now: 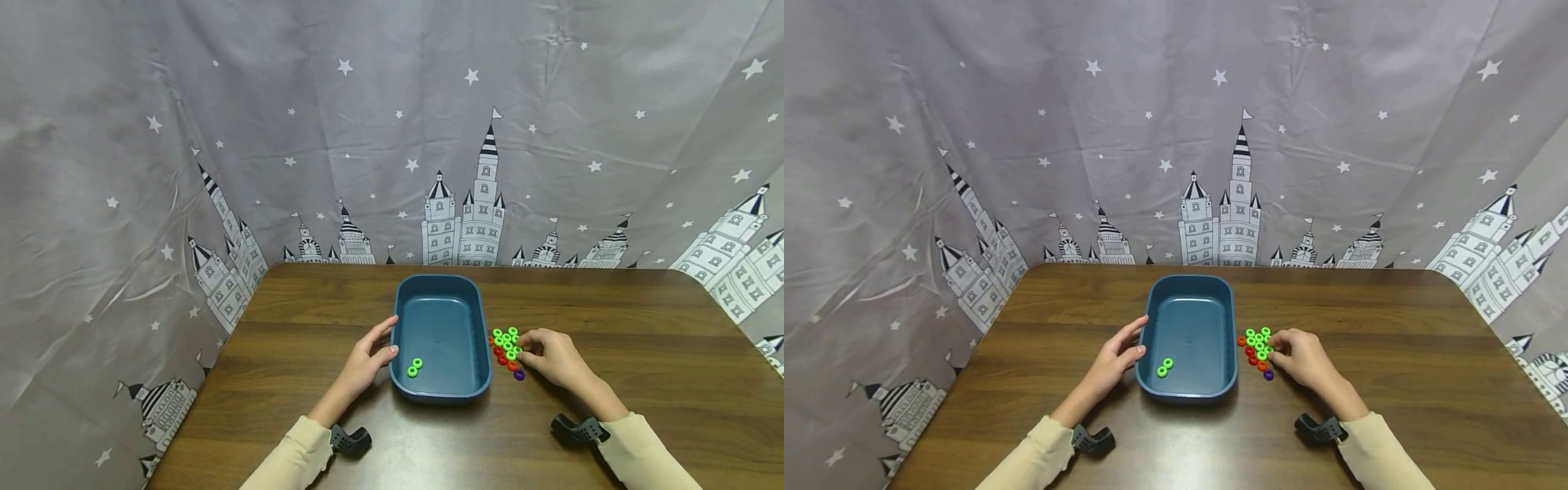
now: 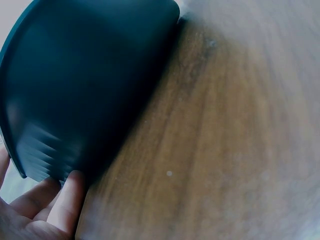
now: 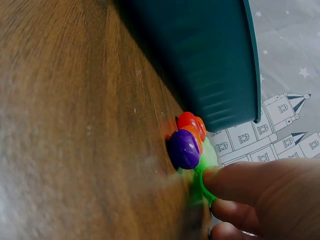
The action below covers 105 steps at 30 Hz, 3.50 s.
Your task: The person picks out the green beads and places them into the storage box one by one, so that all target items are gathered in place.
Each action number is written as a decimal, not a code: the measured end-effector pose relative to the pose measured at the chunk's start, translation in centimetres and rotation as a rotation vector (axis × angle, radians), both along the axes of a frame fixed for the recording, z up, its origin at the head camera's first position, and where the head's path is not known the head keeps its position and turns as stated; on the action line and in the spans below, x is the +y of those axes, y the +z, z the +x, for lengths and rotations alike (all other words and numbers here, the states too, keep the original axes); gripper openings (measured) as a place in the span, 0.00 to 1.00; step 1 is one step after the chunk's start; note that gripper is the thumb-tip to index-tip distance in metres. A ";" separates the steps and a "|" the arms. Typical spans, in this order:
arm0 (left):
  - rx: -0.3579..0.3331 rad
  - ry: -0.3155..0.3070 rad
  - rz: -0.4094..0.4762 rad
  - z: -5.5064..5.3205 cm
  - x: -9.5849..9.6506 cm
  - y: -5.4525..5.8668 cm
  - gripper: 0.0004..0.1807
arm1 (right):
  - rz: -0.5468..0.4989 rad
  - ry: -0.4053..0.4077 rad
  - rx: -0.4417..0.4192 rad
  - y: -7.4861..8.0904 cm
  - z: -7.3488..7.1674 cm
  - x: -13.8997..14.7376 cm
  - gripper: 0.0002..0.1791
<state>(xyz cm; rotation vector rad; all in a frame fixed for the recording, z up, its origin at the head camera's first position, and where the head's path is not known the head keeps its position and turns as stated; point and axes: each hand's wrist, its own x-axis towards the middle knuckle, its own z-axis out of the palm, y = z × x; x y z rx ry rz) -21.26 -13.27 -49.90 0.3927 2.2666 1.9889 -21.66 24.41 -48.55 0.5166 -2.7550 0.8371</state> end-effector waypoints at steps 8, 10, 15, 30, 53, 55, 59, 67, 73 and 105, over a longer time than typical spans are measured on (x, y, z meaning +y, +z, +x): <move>0.001 -0.004 -0.001 0.0 0.0 0.0 0.32 | 0.006 0.010 -0.001 0.0 -0.1 0.2 0.08; 0.003 -0.006 0.000 -0.1 0.1 0.1 0.32 | 0.009 0.014 0.000 0.1 -0.2 0.2 0.09; 0.003 -0.008 -0.004 0.0 0.1 0.2 0.32 | 0.014 0.020 -0.008 0.1 -0.1 0.2 0.09; 0.009 -0.021 0.002 0.1 0.0 0.3 0.32 | 0.014 0.033 -0.024 0.3 0.0 0.1 0.07; 0.008 -0.019 0.002 0.0 -0.1 0.0 0.32 | -0.016 0.026 -0.079 1.5 0.0 0.0 0.07; 0.007 -0.024 0.005 0.0 -0.1 0.0 0.32 | -0.026 0.027 -0.076 1.7 -0.1 0.0 0.07; 0.005 -0.026 0.006 0.0 -0.1 0.0 0.33 | -0.039 0.041 -0.036 2.3 -0.3 -0.3 0.08; -0.001 -0.014 -0.003 -0.1 -0.1 -0.1 0.32 | -0.053 0.072 0.011 3.8 -0.8 -1.9 0.07; -0.009 -0.007 0.002 0.0 -0.1 -0.1 0.32 | -0.096 0.123 0.031 4.8 -1.2 -3.6 0.07; 0.000 -0.024 0.001 0.0 -0.1 0.2 0.32 | -0.067 0.359 -0.098 5.9 -1.3 -13.6 0.11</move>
